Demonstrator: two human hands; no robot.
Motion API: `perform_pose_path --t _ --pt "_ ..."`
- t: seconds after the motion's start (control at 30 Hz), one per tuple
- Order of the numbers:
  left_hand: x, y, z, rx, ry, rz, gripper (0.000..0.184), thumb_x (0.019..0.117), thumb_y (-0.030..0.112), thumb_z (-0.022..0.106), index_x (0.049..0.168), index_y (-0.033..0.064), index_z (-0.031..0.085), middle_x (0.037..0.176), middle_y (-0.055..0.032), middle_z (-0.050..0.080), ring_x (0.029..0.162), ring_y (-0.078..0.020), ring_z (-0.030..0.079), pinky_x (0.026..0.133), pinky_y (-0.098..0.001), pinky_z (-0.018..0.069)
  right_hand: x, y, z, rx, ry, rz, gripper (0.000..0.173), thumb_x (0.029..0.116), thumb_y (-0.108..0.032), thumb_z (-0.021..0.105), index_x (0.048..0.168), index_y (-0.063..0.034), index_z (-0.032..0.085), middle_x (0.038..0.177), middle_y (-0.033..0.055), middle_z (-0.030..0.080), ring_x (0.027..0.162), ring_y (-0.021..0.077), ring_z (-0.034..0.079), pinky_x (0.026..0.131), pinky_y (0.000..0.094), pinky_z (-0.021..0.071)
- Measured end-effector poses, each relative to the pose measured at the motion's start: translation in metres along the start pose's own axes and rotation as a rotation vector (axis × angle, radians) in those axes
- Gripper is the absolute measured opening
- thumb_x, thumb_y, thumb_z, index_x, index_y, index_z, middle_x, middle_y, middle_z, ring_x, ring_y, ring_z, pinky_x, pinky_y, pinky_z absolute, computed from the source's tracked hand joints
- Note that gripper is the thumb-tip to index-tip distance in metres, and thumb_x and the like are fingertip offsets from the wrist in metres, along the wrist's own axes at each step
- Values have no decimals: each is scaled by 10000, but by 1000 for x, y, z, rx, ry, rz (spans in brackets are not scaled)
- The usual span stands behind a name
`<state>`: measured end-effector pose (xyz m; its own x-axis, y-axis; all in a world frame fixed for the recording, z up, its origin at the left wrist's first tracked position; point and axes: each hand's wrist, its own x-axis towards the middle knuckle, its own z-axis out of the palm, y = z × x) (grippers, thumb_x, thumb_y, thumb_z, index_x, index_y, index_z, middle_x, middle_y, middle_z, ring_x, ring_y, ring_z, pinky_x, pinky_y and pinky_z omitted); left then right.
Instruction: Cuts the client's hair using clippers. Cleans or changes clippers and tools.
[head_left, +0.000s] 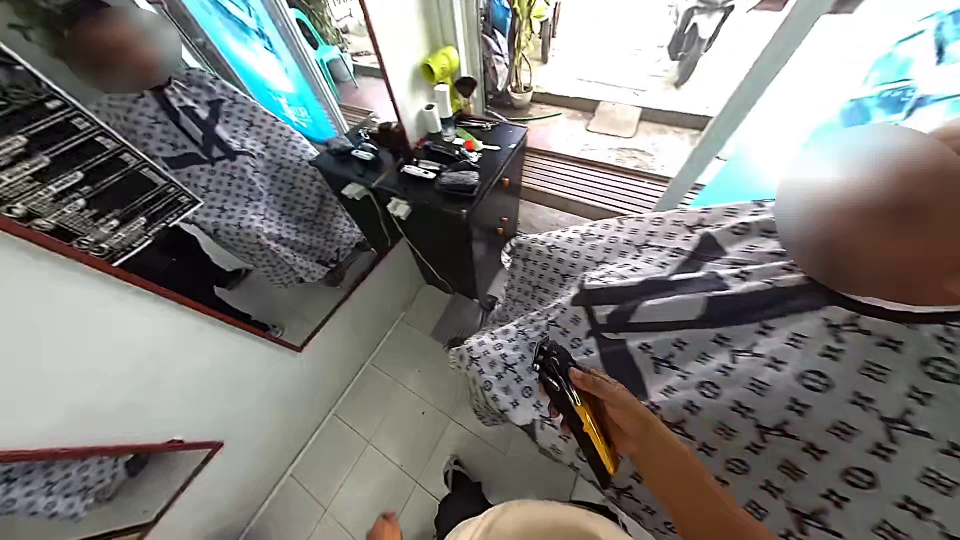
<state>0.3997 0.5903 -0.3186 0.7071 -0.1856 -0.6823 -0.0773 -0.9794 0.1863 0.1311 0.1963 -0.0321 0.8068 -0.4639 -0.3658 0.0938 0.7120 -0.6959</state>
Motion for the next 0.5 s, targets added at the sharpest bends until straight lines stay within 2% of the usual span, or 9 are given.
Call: perform_pose_path --t 0.1,0.17,0.27,0.37,0.5 --pt "72 81 -93 -150 102 243 421 1100 258 442 1318 -54 623 1268 -315 645 1245 -474 595 1090 -617 433 64 10 50 10 44 35 443 985 -407 559 1295 -93 517 1093 113 703 801 205 723 631 328 622" --pt "105 157 -160 -175 168 480 383 1089 181 437 1342 -44 616 1348 -287 614 1320 -446 543 1149 -566 398 94 15 76 29 61 41 466 976 -421 580 1302 -93 526 1091 117 703 798 207 721 628 330 620" --pt "138 289 -245 -139 253 808 382 1061 106 426 1378 -18 602 1489 -289 494 1396 -434 478 1161 -532 404 128 22 94 40 102 49 560 902 -478 686 1293 -108 532 1070 109 709 788 214 724 624 347 627" --pt "168 408 -299 -62 275 965 402 1033 81 457 1407 28 594 1575 -273 396 1411 -412 472 1137 -515 439 155 31 94 81 159 -9 641 855 -510 770 1299 -103 551 1073 127 719 789 236 736 617 369 636" --pt "228 516 -340 98 275 1080 403 1069 182 457 1438 66 572 1622 -230 344 1416 -389 474 1131 -529 443 197 29 84 145 234 -105 676 857 -534 766 1328 -111 529 1095 121 715 805 225 728 626 361 627"
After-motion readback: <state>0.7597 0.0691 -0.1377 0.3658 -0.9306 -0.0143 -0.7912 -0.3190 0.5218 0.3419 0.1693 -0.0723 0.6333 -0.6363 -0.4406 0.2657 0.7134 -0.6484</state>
